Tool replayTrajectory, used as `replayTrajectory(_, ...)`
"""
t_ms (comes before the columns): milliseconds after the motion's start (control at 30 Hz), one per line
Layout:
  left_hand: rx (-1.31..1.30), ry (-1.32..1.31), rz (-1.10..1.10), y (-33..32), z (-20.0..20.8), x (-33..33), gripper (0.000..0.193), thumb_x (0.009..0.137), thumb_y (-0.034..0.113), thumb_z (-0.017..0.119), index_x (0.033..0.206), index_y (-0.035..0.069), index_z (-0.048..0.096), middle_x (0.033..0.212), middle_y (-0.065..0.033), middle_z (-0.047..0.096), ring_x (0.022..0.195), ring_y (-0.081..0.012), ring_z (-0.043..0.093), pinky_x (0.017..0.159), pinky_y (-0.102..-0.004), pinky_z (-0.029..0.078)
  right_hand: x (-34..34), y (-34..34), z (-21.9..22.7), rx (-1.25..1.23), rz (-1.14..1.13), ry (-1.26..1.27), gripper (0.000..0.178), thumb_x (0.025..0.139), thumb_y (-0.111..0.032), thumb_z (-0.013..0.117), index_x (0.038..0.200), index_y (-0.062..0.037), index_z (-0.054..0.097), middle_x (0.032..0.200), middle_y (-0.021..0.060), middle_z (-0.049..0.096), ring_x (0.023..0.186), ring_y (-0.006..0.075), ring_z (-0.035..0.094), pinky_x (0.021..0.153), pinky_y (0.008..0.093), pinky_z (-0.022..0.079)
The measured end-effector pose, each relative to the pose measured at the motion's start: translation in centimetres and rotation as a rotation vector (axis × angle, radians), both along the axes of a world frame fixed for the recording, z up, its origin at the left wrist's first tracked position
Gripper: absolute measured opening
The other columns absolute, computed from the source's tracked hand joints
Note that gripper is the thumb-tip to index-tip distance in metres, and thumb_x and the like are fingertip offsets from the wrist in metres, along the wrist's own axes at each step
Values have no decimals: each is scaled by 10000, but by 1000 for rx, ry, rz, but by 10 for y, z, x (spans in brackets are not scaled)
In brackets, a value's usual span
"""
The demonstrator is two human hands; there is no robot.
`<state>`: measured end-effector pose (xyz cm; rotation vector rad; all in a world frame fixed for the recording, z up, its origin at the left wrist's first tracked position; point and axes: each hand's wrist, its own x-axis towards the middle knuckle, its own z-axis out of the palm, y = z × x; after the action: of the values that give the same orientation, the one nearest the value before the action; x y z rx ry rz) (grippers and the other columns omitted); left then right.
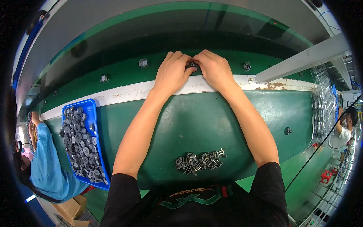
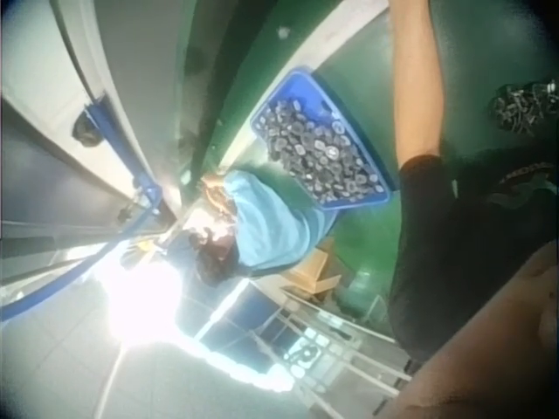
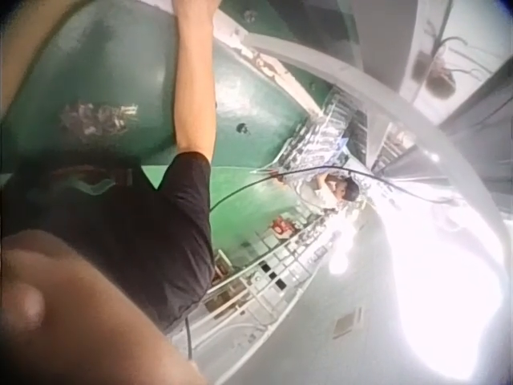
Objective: The person assembles gray components by hand, inserting metal pins into them one by one.
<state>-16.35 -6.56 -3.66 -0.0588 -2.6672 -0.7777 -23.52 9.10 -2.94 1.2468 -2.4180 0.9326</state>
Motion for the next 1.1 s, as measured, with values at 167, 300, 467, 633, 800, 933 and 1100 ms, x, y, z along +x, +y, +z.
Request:
replayTrajectory(167, -27, 17, -13, 6, -2, -6, 231, 835, 206, 733, 979, 27, 711, 958, -108, 637, 965, -300, 573, 855, -417, 493, 0, 3, -3, -20, -46, -23, 147, 833, 27, 648, 957, -21, 712, 927, 95, 675, 804, 291, 663, 711, 362, 542)
replayTrajectory(300, -26, -6, -12, 12, 0, -11, 245, 839, 229, 728, 975, 27, 709, 960, -106, 638, 963, -302, 573, 844, -422, 498, 4, 8, -3, 15, -81, 19, 223, 850, 24, 621, 1049, -22, 712, 982, 105, 681, 881, 298, 657, 780, 373, 539)
replayTrajectory(467, -6, -8, -49, 19, 3, -23, 225, 839, 226, 725, 991, 60, 717, 1023, -105, 643, 1019, -302, 584, 848, -419, 508, 17, 32, 4, 57, -109, 46, 392, 893, -44, 603, 1284, -42, 606, 1196, 150, 613, 1051, 344, 591, 899, 400, 502)
replayTrajectory(633, -124, 159, 39, -17, -3, -56, 312, 863, 328, 706, 1078, 102, 715, 1085, -125, 674, 1073, -341, 604, 902, -431, 503, 50, 50, 42, 62, -115, 12, 421, 894, -66, 631, 1310, -44, 568, 1221, 177, 570, 1083, 364, 567, 917, 410, 487)
replayTrajectory(800, -187, -91, 203, -76, 22, -88, 333, 890, 286, 697, 1110, 36, 689, 1157, -178, 659, 1147, -354, 584, 1010, -447, 466, 118, 59, 66, 169, 482, -326, 190, 829, -126, 698, 992, -33, 668, 896, 106, 604, 892, 315, 588, 803, 411, 502)
replayTrajectory(933, -143, -171, 212, -87, 25, -84, 452, 879, 358, 712, 1161, 8, 657, 1175, -207, 664, 1159, -369, 592, 1013, -443, 463, 156, 58, 60, 298, 591, -361, 205, 788, -163, 747, 941, -41, 688, 862, 75, 585, 820, 265, 580, 756, 377, 496)
replayTrajectory(1100, -85, -63, 28, -96, 19, -25, 433, 843, 294, 696, 1229, 98, 668, 1143, -138, 682, 1067, -307, 647, 951, -371, 505, 153, 65, 55, 399, 608, -488, 171, 800, -203, 739, 853, -62, 659, 884, 52, 563, 855, 249, 560, 774, 371, 494)
